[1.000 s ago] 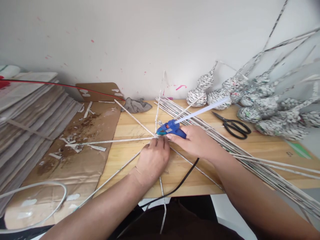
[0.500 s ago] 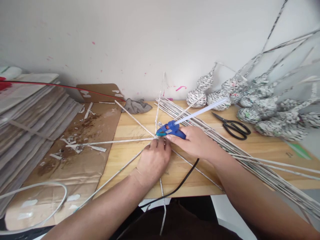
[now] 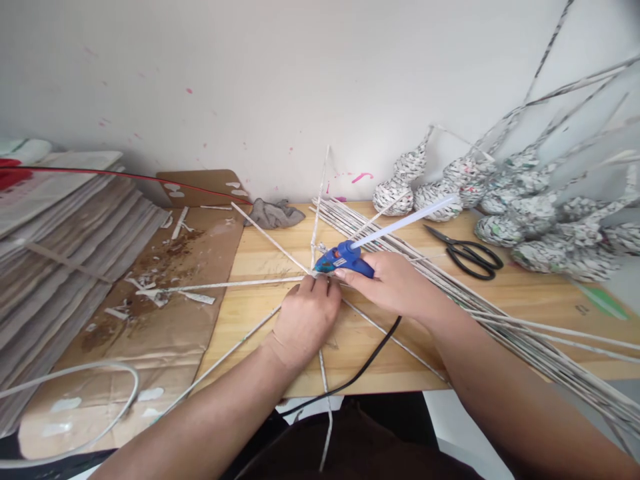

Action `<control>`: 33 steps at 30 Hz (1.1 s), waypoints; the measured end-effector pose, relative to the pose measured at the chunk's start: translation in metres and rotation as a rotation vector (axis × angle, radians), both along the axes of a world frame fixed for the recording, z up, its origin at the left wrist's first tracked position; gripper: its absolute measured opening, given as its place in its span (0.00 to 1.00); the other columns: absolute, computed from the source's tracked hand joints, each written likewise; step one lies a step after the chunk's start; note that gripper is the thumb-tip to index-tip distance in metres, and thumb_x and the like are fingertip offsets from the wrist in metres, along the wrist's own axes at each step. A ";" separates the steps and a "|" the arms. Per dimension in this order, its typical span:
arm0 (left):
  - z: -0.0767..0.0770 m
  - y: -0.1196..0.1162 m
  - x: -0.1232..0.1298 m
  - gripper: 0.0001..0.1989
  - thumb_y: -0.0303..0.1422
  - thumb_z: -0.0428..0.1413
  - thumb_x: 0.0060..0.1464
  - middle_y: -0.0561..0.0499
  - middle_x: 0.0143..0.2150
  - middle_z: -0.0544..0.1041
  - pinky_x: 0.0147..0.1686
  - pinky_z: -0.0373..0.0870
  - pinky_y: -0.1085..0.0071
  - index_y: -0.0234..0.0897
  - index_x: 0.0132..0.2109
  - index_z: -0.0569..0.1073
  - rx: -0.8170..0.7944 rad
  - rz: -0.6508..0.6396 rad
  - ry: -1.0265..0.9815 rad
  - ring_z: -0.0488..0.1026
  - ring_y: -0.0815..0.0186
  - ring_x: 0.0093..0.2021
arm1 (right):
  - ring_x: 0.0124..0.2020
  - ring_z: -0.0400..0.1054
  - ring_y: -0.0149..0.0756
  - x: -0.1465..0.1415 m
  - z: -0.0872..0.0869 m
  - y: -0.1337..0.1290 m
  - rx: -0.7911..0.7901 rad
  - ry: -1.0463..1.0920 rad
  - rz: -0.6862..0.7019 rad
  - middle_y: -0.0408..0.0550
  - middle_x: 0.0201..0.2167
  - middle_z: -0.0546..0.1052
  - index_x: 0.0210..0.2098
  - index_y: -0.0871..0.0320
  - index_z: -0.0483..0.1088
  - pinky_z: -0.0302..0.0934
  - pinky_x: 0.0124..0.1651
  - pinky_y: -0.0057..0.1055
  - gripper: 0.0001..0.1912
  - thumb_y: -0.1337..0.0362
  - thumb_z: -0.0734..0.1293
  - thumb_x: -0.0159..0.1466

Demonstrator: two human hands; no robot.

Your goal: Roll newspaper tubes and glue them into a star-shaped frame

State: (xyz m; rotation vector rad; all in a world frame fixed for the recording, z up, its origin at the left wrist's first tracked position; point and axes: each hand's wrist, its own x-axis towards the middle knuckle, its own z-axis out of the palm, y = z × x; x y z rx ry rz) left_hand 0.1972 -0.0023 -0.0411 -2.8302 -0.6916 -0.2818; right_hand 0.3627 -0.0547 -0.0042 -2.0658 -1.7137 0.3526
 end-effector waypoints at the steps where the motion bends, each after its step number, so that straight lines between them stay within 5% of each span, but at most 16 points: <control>1: -0.001 0.001 0.000 0.14 0.24 0.53 0.57 0.41 0.39 0.75 0.32 0.75 0.62 0.27 0.49 0.72 -0.006 -0.018 -0.004 0.72 0.55 0.39 | 0.21 0.57 0.29 0.000 0.000 0.000 -0.001 -0.002 0.002 0.43 0.18 0.70 0.20 0.58 0.65 0.46 0.25 0.28 0.24 0.46 0.61 0.62; 22: -0.006 -0.002 0.001 0.17 0.24 0.47 0.61 0.32 0.53 0.72 0.49 0.70 0.60 0.22 0.56 0.66 0.024 -0.121 0.007 0.71 0.55 0.53 | 0.21 0.58 0.30 0.003 0.002 0.000 -0.025 -0.012 0.029 0.44 0.19 0.70 0.21 0.58 0.66 0.46 0.26 0.29 0.24 0.46 0.60 0.63; 33: -0.006 -0.003 0.001 0.16 0.25 0.48 0.60 0.36 0.52 0.72 0.42 0.72 0.62 0.25 0.55 0.68 0.051 -0.101 0.008 0.72 0.56 0.46 | 0.23 0.61 0.31 0.002 0.005 -0.002 -0.019 -0.004 0.031 0.44 0.20 0.71 0.22 0.58 0.67 0.48 0.27 0.29 0.23 0.48 0.60 0.64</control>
